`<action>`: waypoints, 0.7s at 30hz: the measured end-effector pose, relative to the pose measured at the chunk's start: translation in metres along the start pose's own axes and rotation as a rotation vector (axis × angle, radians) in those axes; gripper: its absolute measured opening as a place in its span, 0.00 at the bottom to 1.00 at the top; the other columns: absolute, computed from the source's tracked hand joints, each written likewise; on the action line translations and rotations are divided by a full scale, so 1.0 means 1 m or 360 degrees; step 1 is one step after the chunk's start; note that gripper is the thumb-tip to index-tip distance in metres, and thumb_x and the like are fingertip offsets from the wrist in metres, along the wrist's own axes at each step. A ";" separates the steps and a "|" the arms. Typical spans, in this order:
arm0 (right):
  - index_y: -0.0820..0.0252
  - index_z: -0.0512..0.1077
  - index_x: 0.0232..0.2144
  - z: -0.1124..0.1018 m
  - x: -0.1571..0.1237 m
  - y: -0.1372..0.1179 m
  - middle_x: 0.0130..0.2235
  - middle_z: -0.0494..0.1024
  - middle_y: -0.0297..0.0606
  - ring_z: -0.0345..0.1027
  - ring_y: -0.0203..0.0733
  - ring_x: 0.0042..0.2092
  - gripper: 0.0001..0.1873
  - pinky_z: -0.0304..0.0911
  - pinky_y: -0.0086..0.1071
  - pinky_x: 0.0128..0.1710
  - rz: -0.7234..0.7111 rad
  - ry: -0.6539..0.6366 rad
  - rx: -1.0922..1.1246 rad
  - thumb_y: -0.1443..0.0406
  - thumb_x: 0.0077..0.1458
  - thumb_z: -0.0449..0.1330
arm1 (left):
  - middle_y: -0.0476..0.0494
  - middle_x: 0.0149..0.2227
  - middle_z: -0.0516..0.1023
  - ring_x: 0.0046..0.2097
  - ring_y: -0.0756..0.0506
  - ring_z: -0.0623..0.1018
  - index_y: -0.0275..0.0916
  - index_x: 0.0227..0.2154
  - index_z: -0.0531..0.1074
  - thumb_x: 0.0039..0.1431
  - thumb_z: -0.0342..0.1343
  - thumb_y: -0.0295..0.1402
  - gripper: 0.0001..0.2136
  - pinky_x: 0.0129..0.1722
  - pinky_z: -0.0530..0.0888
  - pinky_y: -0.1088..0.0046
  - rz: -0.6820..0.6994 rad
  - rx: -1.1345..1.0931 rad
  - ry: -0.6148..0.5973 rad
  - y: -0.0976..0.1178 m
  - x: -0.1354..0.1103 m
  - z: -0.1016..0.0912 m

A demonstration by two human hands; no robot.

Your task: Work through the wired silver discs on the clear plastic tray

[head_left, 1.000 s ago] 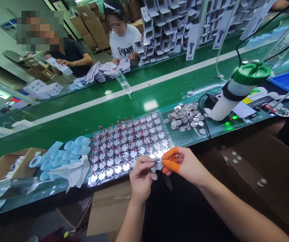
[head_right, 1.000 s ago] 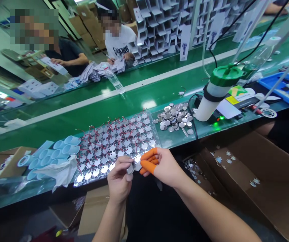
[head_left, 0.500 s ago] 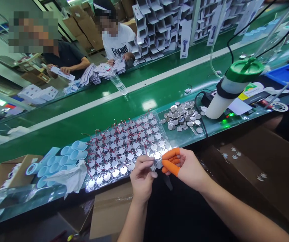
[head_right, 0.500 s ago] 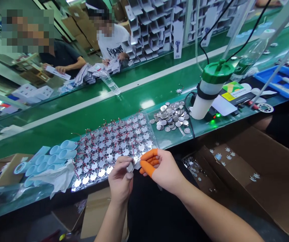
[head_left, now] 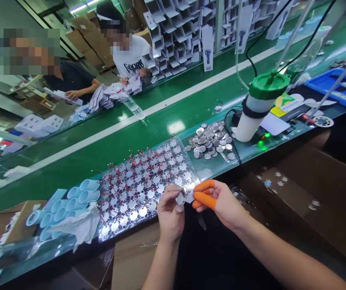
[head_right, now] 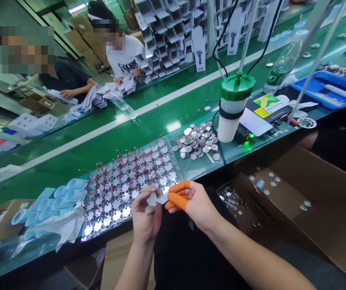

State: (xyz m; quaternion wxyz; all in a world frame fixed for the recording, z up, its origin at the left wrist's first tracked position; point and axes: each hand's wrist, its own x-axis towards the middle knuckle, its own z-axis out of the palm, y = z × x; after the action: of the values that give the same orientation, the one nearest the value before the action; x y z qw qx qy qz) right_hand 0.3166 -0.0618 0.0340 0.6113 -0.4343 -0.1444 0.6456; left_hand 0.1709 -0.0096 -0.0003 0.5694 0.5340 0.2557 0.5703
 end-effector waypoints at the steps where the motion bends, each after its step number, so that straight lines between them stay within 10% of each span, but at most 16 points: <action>1: 0.64 0.77 0.33 -0.003 0.000 0.000 0.26 0.80 0.38 0.78 0.41 0.28 0.22 0.75 0.30 0.27 -0.0039 0.0034 -0.0011 0.59 0.37 0.77 | 0.45 0.39 0.74 0.41 0.47 0.72 0.50 0.41 0.79 0.52 0.67 0.43 0.13 0.40 0.71 0.71 0.0009 0.0035 -0.0015 0.000 0.003 0.000; 9: 0.64 0.76 0.36 -0.065 0.002 -0.008 0.30 0.81 0.41 0.79 0.45 0.32 0.22 0.77 0.35 0.32 -0.0378 0.0488 -0.0163 0.57 0.41 0.76 | 0.41 0.39 0.78 0.42 0.41 0.74 0.44 0.52 0.75 0.55 0.66 0.35 0.21 0.46 0.69 0.59 0.0386 0.1394 -0.0690 -0.032 0.108 0.022; 16: 0.63 0.77 0.36 -0.101 -0.007 -0.004 0.29 0.81 0.41 0.79 0.46 0.31 0.21 0.77 0.35 0.30 -0.0465 0.0701 -0.0277 0.57 0.42 0.75 | 0.42 0.34 0.77 0.41 0.38 0.78 0.40 0.36 0.80 0.44 0.72 0.40 0.16 0.45 0.72 0.57 0.0476 0.1395 -0.0828 -0.090 0.201 0.077; 21: 0.63 0.76 0.37 -0.120 -0.003 0.006 0.30 0.81 0.42 0.79 0.46 0.32 0.22 0.77 0.35 0.31 -0.0482 0.0774 -0.0310 0.58 0.42 0.75 | 0.38 0.45 0.79 0.50 0.37 0.77 0.43 0.46 0.78 0.56 0.65 0.38 0.15 0.54 0.69 0.52 0.0361 0.1474 -0.0823 -0.055 0.178 0.024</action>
State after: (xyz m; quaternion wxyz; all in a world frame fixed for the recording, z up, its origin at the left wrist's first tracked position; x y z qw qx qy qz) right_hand 0.4004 -0.1071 -0.0387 0.6727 -0.6064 -0.1183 0.4072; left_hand 0.2522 0.1595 0.0143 0.2538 0.8762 0.2726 0.3058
